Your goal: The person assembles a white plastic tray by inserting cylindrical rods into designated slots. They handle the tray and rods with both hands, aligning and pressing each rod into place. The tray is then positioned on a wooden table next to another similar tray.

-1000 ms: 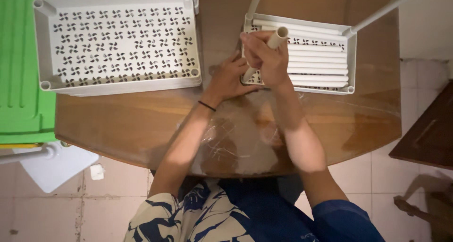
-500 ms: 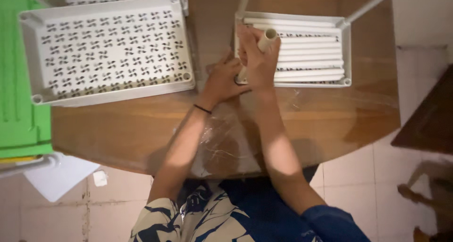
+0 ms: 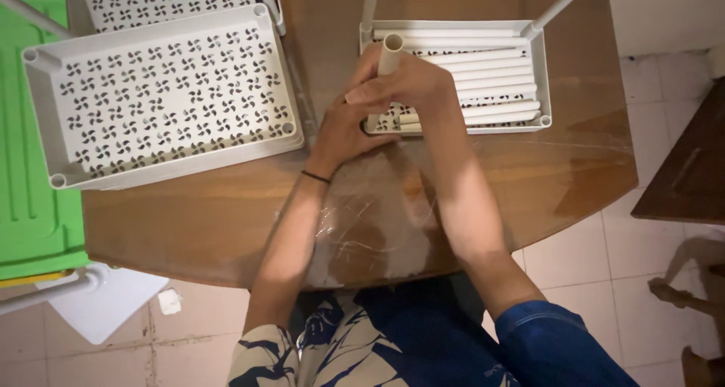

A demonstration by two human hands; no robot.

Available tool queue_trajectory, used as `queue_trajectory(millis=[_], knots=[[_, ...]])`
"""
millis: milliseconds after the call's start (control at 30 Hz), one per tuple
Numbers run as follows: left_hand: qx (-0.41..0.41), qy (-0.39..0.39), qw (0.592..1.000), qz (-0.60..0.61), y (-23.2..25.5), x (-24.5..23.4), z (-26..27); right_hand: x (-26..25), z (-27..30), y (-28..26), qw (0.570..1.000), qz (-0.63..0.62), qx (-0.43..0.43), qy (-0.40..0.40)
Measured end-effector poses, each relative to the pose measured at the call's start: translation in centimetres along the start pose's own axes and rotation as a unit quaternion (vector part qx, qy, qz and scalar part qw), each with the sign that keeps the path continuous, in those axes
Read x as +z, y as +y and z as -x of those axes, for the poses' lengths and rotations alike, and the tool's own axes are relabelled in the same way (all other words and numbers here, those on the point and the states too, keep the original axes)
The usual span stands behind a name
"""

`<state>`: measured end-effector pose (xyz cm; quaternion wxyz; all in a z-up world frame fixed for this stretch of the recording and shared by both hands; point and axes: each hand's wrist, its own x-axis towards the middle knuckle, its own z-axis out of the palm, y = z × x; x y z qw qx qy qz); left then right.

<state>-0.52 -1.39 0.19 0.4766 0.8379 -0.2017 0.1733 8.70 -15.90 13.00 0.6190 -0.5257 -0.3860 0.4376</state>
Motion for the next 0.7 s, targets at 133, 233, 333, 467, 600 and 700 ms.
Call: queue_trajectory(millis=[133, 233, 333, 467, 600, 700], knots=[[-0.024, -0.027, 0.998, -0.043, -0.2, 0.3, 0.2, 1.4, 0.7, 2.6, 0.989, -0.018, -0.056, 0.135], [0.004, -0.009, 0.996, -0.092, -0.2, 0.2, 0.0, 2.3, 0.9, 3.2, 0.972, -0.037, -0.08, 0.219], [-0.009, -0.018, 0.995, -0.094, 0.0, 0.6, 0.1, 3.2, 1.2, 3.3, 0.955, -0.031, -0.092, 0.281], [-0.019, -0.015, 0.996, -0.091, 0.1, 0.8, 0.3, 4.4, 0.9, 3.1, 0.934, -0.025, -0.105, 0.341], [-0.042, -0.024, 0.994, -0.096, -0.5, 1.2, 0.6, 5.4, 0.6, 3.6, 0.901, 0.029, -0.155, 0.404], [-0.003, -0.003, 0.99, -0.138, -1.0, 1.7, 0.4, 6.0, -0.1, 4.4, 0.85, 0.032, -0.168, 0.499]])
